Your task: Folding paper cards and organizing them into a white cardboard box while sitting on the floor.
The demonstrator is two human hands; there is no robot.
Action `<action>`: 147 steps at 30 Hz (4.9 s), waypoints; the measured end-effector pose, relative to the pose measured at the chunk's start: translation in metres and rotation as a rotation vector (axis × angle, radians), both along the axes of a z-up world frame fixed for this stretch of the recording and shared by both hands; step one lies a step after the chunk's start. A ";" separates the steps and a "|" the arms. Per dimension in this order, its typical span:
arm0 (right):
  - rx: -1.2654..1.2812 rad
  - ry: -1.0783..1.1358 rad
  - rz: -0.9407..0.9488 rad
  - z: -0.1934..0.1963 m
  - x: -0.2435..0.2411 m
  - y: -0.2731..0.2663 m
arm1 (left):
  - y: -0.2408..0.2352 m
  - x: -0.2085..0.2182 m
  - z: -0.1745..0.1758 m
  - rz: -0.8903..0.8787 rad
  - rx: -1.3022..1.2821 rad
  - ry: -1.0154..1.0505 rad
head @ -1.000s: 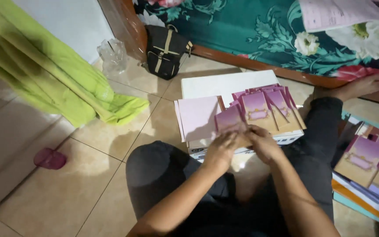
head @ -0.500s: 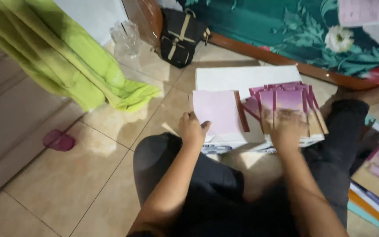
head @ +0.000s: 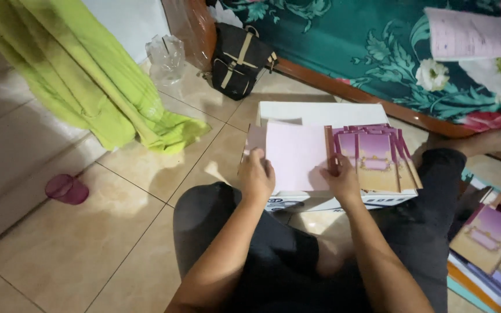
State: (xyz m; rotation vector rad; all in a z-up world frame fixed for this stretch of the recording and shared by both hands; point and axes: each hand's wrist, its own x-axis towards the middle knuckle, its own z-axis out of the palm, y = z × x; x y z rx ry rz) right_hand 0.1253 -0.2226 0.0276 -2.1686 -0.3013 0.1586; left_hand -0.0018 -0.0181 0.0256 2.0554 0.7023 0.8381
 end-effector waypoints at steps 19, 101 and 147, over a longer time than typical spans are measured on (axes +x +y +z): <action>-0.769 -0.172 0.757 0.005 -0.049 0.038 | 0.003 0.010 -0.016 -0.405 0.570 0.319; -0.061 -0.145 -0.040 -0.024 0.005 -0.002 | 0.012 0.001 -0.022 -0.218 0.481 0.268; -0.776 -0.466 0.311 -0.023 0.010 -0.047 | -0.035 -0.022 -0.047 -0.452 0.747 0.390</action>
